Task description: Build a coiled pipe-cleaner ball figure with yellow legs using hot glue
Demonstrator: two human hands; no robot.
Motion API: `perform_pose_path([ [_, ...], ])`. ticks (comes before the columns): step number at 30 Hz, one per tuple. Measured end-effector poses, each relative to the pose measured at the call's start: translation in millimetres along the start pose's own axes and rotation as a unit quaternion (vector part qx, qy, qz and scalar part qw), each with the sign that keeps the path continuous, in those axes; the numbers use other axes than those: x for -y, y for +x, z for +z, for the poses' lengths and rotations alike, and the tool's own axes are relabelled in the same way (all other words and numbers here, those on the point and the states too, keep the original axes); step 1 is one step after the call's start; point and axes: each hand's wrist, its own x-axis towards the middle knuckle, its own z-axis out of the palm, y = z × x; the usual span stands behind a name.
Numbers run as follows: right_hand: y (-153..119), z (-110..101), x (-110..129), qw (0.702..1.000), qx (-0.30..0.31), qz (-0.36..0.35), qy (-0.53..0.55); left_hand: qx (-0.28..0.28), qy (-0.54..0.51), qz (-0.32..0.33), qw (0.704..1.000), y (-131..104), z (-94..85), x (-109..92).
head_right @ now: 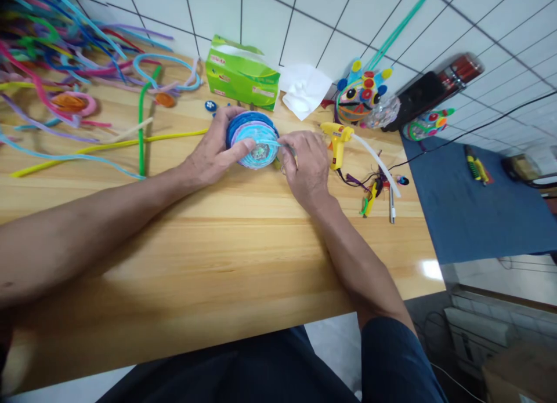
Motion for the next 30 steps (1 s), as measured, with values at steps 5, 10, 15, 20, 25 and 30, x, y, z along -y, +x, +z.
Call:
perform_pose_path([
  [5, -3, 5, 2, 0.999, -0.031, -0.019, 0.007, 0.018, 0.020, -0.030, 0.999, 0, -3.2, -8],
  [10, -8, 8, 1, 0.999, -0.019, -0.032, -0.003, 0.011, -0.002, -0.025, 1.000, 0, -1.7, -3],
  [15, -9, 10, 2, 0.994, -0.050, -0.092, -0.030, 0.006, -0.027, -0.017, 0.999, 0, -2.3, 1],
  [20, -8, 13, 4, 0.989, -0.072, -0.121, -0.034, 0.001, -0.026, -0.014, 1.000, -1, -2.7, -2],
  [25, -12, 14, 0, 0.993, -0.047, -0.107, -0.033, 0.016, -0.010, -0.032, 0.999, -1, -4.7, -6],
  [30, -17, 15, -2, 0.999, 0.001, -0.043, -0.019, 0.008, -0.027, -0.014, 1.000, 0, -4.0, -2],
])
